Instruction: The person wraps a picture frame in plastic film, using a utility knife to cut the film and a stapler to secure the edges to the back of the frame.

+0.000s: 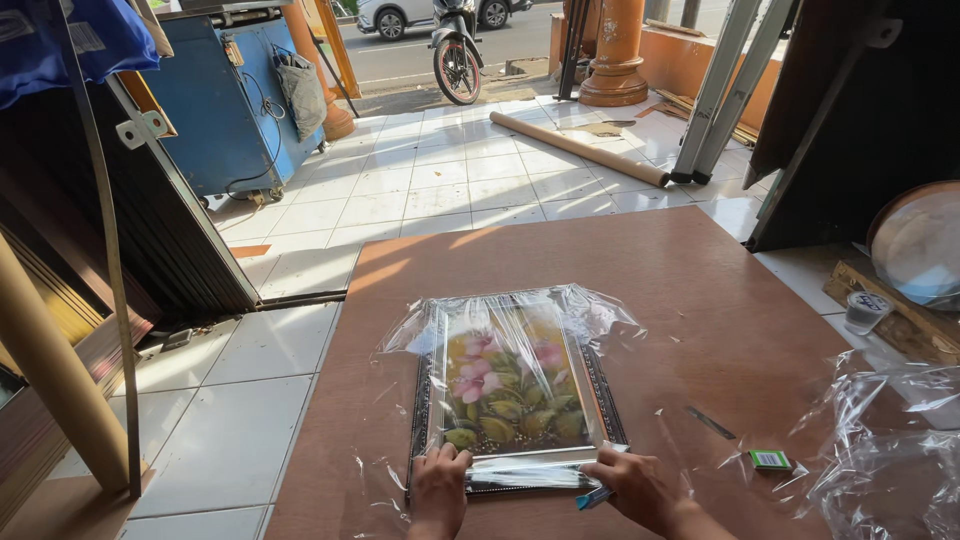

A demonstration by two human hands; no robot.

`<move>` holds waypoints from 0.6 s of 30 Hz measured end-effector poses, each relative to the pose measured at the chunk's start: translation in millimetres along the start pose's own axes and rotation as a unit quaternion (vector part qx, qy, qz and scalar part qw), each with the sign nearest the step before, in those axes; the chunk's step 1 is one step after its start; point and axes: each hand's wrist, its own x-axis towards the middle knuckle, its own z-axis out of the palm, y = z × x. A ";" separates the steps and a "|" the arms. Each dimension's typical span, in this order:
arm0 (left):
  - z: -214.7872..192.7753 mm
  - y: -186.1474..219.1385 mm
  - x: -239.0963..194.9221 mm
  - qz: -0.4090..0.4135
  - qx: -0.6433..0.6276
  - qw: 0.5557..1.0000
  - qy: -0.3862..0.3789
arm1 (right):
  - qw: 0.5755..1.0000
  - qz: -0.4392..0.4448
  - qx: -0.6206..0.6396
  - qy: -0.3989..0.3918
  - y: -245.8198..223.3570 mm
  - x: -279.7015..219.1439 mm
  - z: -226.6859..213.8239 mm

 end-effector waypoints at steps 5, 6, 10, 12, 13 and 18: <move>-55.2 5.3 9.6 0.035 -0.042 0.978 0.199 | 0.989 0.001 -0.044 0.140 -9.8 8.5 -45.1; -59.9 6.0 10.2 0.052 -0.045 0.974 0.216 | 0.985 0.000 -0.069 0.159 -12.3 11.2 -54.6; -37.3 0.6 8.0 0.030 -0.007 0.998 0.056 | 0.996 0.087 -0.008 -0.001 -5.7 5.0 -21.1; -28.3 0.3 6.1 0.036 -0.043 0.998 0.015 | 0.988 0.139 -0.001 -0.063 -5.6 -1.0 -1.3; -31.4 3.9 7.7 0.036 -0.042 0.998 0.015 | 0.988 0.139 -0.001 -0.063 -4.5 0.3 -2.5; -68.9 3.3 41.8 0.015 -0.092 0.978 0.185 | 0.978 0.110 -0.090 0.155 -5.5 30.5 -45.9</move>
